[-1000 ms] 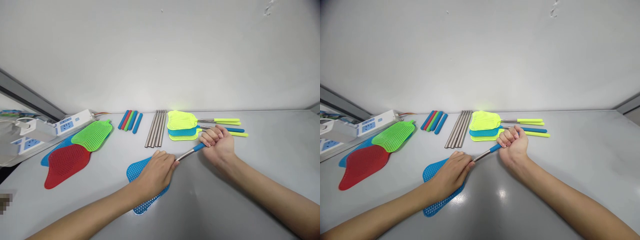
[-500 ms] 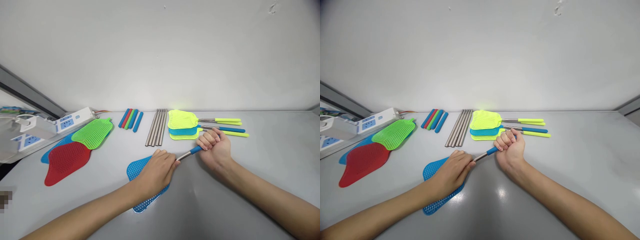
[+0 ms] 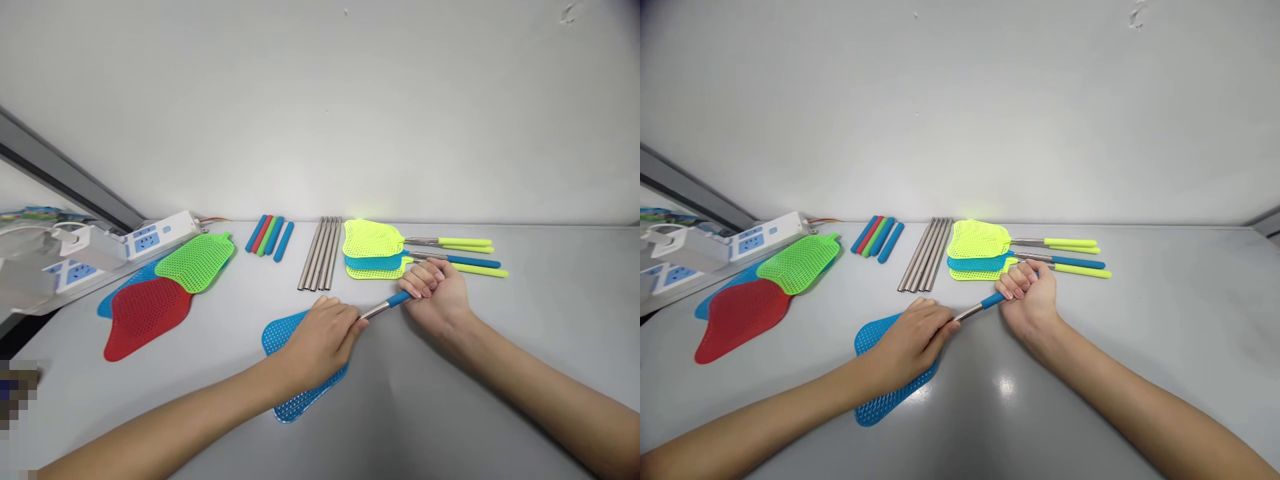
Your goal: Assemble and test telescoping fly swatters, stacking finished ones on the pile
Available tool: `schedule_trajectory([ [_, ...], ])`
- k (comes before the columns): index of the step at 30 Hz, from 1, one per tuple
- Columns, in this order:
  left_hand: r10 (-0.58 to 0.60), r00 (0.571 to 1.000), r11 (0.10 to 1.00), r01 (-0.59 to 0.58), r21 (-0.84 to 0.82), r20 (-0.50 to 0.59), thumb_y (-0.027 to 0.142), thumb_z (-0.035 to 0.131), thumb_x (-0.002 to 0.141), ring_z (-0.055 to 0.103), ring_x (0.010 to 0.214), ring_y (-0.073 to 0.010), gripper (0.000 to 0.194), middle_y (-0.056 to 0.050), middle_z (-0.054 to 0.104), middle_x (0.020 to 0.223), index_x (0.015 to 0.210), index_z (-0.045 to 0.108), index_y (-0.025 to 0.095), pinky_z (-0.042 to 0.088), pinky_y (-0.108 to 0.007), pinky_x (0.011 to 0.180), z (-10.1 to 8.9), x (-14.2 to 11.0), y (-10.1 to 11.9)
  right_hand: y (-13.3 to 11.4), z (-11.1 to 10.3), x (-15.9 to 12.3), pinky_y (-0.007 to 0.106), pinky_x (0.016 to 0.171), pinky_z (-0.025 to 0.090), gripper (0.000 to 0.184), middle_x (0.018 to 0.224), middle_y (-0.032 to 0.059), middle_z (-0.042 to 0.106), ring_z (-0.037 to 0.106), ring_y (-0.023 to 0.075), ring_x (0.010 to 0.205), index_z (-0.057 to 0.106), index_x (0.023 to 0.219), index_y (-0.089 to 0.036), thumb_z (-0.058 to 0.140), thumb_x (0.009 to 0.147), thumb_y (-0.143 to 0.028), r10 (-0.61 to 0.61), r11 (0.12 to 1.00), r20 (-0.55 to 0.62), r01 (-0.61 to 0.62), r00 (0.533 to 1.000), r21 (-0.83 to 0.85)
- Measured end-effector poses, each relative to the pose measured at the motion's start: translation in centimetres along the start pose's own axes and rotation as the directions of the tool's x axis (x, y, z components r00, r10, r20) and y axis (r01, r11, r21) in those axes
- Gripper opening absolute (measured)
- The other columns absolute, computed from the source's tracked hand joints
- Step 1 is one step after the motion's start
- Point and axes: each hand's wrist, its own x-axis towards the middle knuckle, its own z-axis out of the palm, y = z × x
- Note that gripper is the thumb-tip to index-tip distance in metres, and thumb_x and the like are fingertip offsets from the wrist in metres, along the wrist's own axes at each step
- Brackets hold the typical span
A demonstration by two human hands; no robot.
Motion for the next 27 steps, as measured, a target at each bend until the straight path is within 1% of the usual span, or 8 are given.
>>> schedule_trajectory([
  [4, 0.017, 1.000, 1.000, -0.016, -0.014, 0.027, 0.028, 0.022, 0.087, 0.041, 0.063, -0.0133, 0.029, 0.000, 0.048, 0.064, 0.069, 0.042, 0.017, 0.030, -0.030, 0.063, -0.3, -0.1, 0.0, -0.4, 0.4, 0.0, 0.021, 0.029, 0.020, 0.031, 0.037, -0.0073, 0.013, 0.013, 0.0072, 0.031, 0.011, 0.049, -0.019, 0.037, 0.065, -0.014, 0.000, 0.999, -0.021, -0.001, 1.000, -0.035],
  [9, 0.055, 0.997, 0.998, -0.052, -0.046, 0.060, 0.025, 0.023, 0.086, 0.041, 0.065, -0.0140, 0.025, -0.001, 0.049, 0.067, 0.072, 0.043, 0.018, 0.031, -0.031, 0.066, -1.0, -0.2, 0.2, -1.2, 0.6, 0.4, 0.021, 0.030, 0.020, 0.030, 0.037, -0.0070, 0.014, 0.014, 0.0074, 0.030, 0.010, 0.050, -0.019, 0.035, 0.064, -0.011, 0.059, 0.997, -0.069, -0.062, 0.996, -0.046],
  [11, 0.053, 0.996, 0.998, -0.051, -0.044, 0.065, 0.026, 0.024, 0.086, 0.042, 0.066, -0.0144, 0.025, -0.001, 0.049, 0.068, 0.074, 0.043, 0.018, 0.031, -0.031, 0.066, -1.1, -0.2, 0.2, -1.5, 0.6, 0.6, 0.021, 0.030, 0.020, 0.030, 0.037, -0.0071, 0.013, 0.015, 0.0076, 0.030, 0.010, 0.050, -0.019, 0.035, 0.064, -0.011, 0.082, 0.995, -0.082, -0.086, 0.993, -0.047],
  [14, 0.035, 0.997, 0.999, -0.032, -0.038, 0.066, 0.028, 0.023, 0.086, 0.042, 0.066, -0.0141, 0.027, -0.001, 0.049, 0.067, 0.072, 0.043, 0.018, 0.030, -0.031, 0.065, -1.2, -0.1, 0.3, -1.9, 0.7, 0.8, 0.021, 0.029, 0.019, 0.030, 0.036, -0.0070, 0.013, 0.015, 0.0078, 0.030, 0.010, 0.050, -0.019, 0.034, 0.064, -0.010, 0.086, 0.994, -0.084, -0.091, 0.993, -0.059],
  [18, 0.041, 0.997, 0.999, -0.039, -0.033, 0.072, 0.027, 0.022, 0.087, 0.039, 0.062, -0.0130, 0.028, 0.000, 0.047, 0.062, 0.067, 0.040, 0.018, 0.029, -0.030, 0.062, -1.1, 0.0, 0.1, -1.7, 0.6, 0.8, 0.021, 0.029, 0.020, 0.030, 0.037, -0.0072, 0.012, 0.014, 0.0076, 0.030, 0.010, 0.050, -0.019, 0.034, 0.065, -0.010, 0.072, 0.996, -0.052, -0.075, 0.996, -0.058],
  [23, 0.052, 0.996, 0.998, -0.050, -0.025, 0.068, 0.026, 0.022, 0.087, 0.037, 0.061, -0.0126, 0.027, 0.001, 0.045, 0.060, 0.064, 0.035, 0.018, 0.028, -0.029, 0.061, -0.8, 0.0, -0.2, -1.1, -0.1, 0.8, 0.021, 0.030, 0.020, 0.031, 0.039, -0.0073, 0.008, 0.012, 0.0077, 0.031, 0.010, 0.050, -0.019, 0.035, 0.066, -0.010, 0.064, 0.998, 0.005, -0.064, 0.998, -0.010],
  [27, 0.060, 0.996, 0.998, -0.059, -0.014, 0.073, 0.025, 0.022, 0.086, 0.036, 0.061, -0.0123, 0.026, 0.001, 0.044, 0.060, 0.064, 0.033, 0.017, 0.027, -0.029, 0.061, -0.8, 0.0, -0.3, -0.7, -0.4, 0.5, 0.021, 0.030, 0.019, 0.031, 0.041, -0.0069, 0.006, 0.011, 0.0082, 0.032, 0.010, 0.049, -0.019, 0.035, 0.068, -0.013, 0.017, 1.000, 0.028, -0.018, 0.999, 0.022],
])
